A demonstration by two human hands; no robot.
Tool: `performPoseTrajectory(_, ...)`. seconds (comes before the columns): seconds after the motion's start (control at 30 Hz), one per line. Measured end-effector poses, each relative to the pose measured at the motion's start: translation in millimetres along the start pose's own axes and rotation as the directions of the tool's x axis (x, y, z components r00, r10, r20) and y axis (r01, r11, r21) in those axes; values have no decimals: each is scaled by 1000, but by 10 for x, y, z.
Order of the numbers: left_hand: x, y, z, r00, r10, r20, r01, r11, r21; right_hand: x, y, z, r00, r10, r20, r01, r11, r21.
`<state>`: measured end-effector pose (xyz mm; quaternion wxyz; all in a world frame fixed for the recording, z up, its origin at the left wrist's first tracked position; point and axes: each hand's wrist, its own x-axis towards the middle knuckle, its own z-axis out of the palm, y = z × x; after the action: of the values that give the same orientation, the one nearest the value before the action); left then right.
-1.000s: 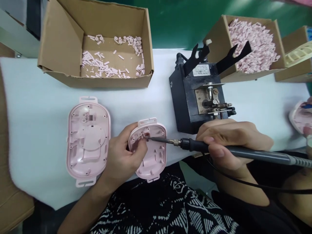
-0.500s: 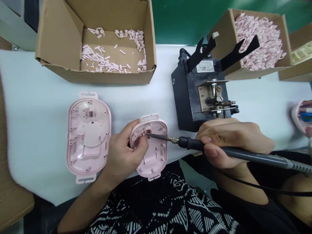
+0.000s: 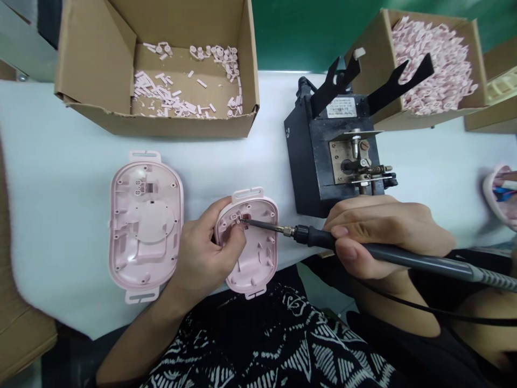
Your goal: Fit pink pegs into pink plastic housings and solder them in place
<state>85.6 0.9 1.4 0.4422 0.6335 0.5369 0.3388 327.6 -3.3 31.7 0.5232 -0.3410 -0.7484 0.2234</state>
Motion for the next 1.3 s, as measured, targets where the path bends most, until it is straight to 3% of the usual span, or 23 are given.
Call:
performPoseTrajectory(0.2, -10, -10, -11, 1000, -17, 9, 17, 999, -35, 15, 15, -30, 999, -2, 47, 1, 999, 32)
performPoseTrajectory(0.33, -17, -10, -20, 1000, -4, -2, 4, 1000, -14, 49, 34, -12, 998, -70, 5, 70, 996, 48)
performPoseTrajectory(0.7, -20, -15, -11, 1000, -26, -16, 26, 999, 26, 40, 52, -7, 996, -89, -3, 89, 994, 67)
performPoseTrajectory(1.3, -19, -11, -9, 1000, -23, -11, 23, 1000, 1, 58, 11, 8, 999, -40, 2, 40, 998, 44)
